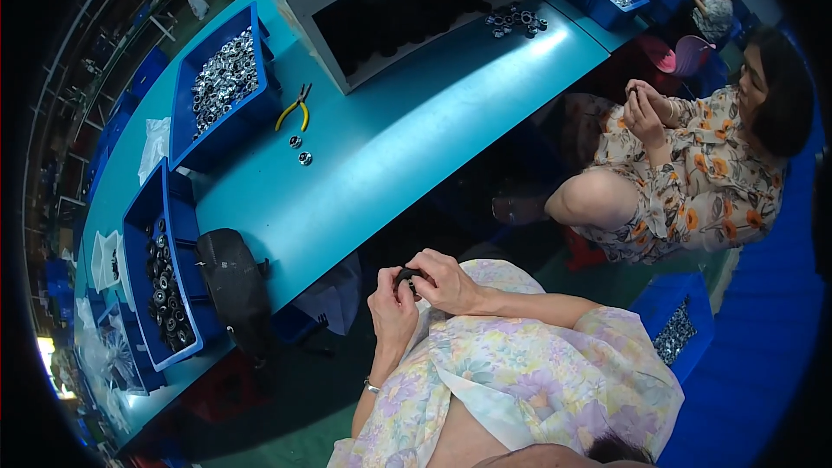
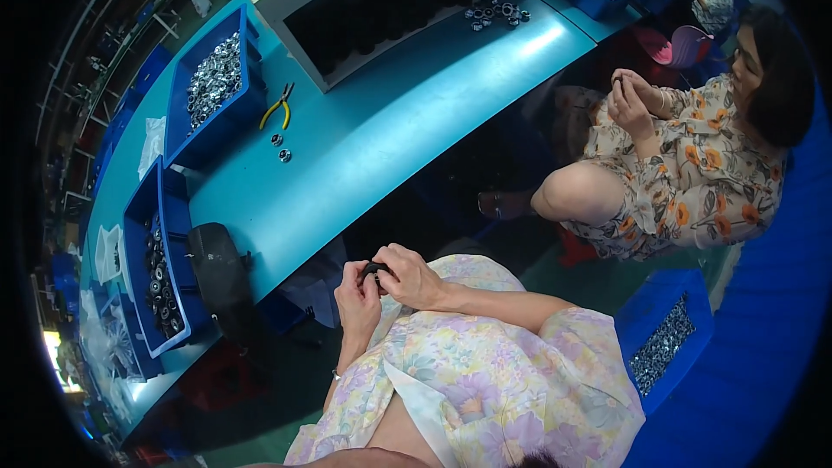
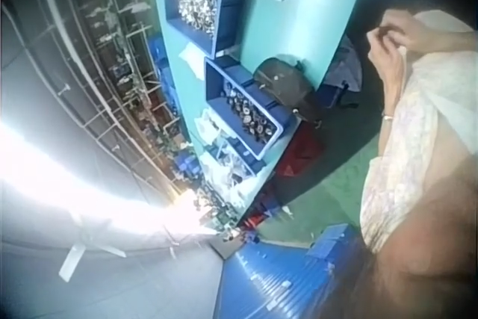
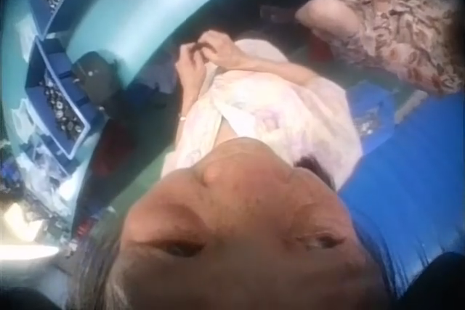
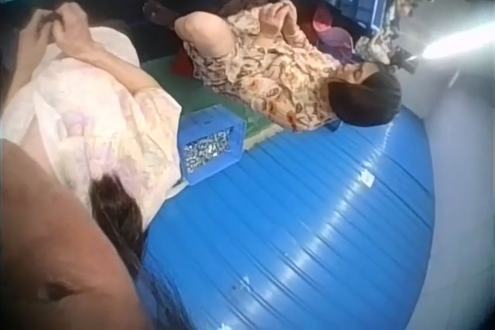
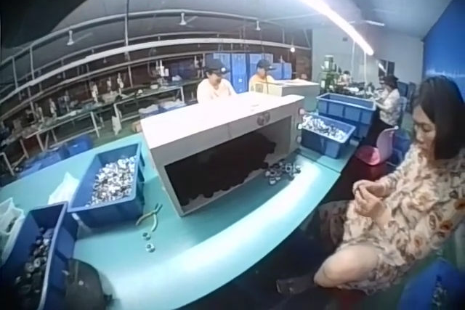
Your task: Assembling small mechanical components by inserting rings into plastic housings on a production line.
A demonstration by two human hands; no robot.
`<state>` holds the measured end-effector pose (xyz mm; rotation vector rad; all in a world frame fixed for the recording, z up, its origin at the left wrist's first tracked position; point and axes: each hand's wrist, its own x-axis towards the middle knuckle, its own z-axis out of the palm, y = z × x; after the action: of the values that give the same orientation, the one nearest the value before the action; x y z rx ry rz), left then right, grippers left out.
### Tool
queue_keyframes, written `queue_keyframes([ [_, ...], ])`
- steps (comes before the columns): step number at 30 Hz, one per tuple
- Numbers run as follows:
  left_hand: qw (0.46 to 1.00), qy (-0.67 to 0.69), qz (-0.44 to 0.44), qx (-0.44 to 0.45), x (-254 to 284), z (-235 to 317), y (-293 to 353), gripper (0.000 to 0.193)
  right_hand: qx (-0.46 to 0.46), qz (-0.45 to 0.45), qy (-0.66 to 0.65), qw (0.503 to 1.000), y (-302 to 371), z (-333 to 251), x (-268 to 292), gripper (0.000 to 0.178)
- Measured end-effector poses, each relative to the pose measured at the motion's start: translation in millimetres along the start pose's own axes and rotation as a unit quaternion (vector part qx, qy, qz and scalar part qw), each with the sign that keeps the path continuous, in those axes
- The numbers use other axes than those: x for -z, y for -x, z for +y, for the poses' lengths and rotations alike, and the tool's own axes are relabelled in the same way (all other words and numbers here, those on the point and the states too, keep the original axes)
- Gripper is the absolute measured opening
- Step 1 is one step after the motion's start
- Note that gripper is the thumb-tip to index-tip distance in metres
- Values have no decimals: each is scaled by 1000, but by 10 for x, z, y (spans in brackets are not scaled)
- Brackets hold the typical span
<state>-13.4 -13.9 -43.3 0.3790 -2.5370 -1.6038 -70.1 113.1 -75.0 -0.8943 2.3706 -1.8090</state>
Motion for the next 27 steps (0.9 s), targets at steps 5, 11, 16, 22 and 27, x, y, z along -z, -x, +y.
queue_keyframes([
  [5, 999, -37, 28, -21, -22, -73, -28, 17, -8, 17, -5, 1000, -57, 11, -19, 12],
  [11, 954, 293, -49, 48, 133, 93, -291, 29, -244, -39, -375, 894, -348, -90, 260, 15],
  [16, 918, 388, -47, 66, 273, 126, -260, 32, -144, -95, -313, 934, -363, -252, 330, 44],
  [22, 888, 441, -58, 111, 259, 142, -217, 32, 6, -152, -94, 984, -475, -361, 435, 55],
  [27, 899, 423, -42, 106, 214, 127, -242, 33, 8, -143, -50, 988, -508, -379, 448, 49],
])
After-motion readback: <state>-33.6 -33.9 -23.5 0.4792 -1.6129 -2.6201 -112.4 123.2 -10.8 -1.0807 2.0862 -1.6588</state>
